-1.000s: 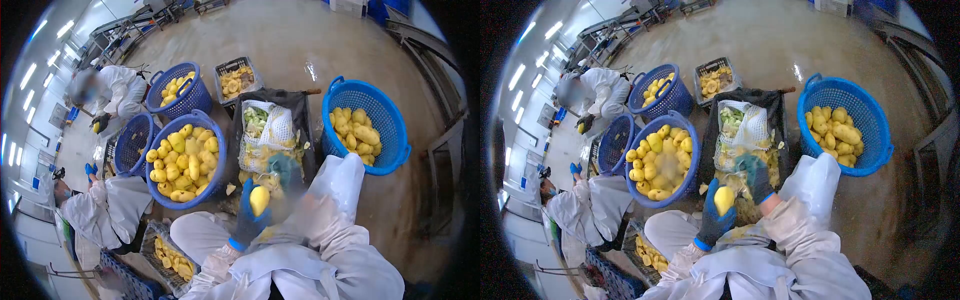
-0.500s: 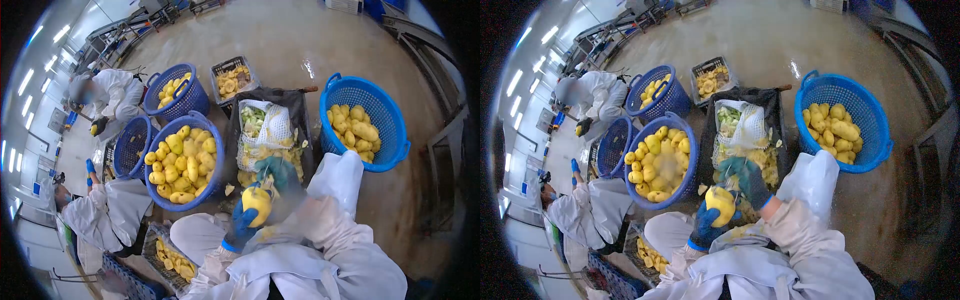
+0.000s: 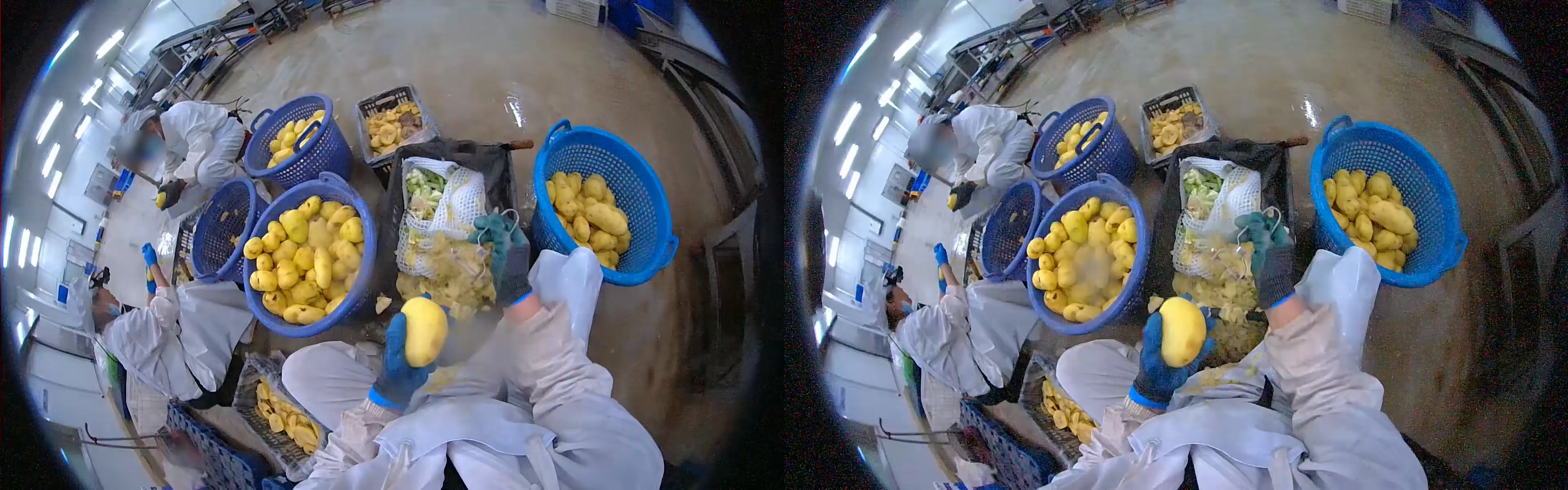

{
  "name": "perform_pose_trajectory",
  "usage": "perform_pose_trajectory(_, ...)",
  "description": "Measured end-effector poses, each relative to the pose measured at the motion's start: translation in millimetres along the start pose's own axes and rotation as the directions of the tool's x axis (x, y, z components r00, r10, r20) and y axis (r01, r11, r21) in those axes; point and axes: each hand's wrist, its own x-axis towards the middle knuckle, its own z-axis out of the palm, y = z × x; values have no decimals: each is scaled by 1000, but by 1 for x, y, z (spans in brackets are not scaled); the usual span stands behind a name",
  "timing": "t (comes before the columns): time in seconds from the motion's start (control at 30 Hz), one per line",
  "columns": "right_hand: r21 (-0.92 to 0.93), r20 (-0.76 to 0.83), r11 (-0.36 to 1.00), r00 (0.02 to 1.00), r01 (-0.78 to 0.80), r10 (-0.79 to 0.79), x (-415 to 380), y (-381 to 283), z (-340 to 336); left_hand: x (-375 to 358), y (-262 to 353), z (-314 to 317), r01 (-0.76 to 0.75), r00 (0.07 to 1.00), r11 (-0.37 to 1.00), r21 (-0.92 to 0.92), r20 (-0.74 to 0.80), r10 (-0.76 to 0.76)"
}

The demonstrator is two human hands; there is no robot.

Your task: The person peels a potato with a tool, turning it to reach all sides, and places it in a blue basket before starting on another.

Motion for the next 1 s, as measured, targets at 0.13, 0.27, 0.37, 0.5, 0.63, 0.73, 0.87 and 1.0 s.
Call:
perform_pose_trajectory(0.13,180,217,983,976,-39,-1,-56,-3,16,10,-15,-9,-244,969,902,357,50,242)
perform_pose_trajectory(0.27,102,282,992,959,-70,39,-80,-6,35,25,-13,-1,-48,996,987,-153,-76,37)
perform_pose_trajectory(0.37,108,61,986,989,126,-133,-56,16,23,22,-6,14,-105,993,960,-259,-82,86)
perform_pose_trajectory(0.5,342,330,911,937,-232,115,-81,10,30,20,1,28,-45,998,953,-299,22,55)
perform_pose_trajectory(0.63,260,181,956,979,-135,89,-39,67,2,16,-10,18,-455,861,717,528,57,505)
perform_pose_trajectory(0.73,116,219,993,975,-3,-23,-43,24,16,26,-17,-1,-365,916,907,209,-95,390)
perform_pose_trajectory(0.87,43,218,999,976,0,-9,-31,48,18,14,-13,8,-538,754,180,824,374,540)
perform_pose_trajectory(1.0,258,210,961,977,-98,43,-20,49,12,15,-12,3,-402,899,670,624,131,417)
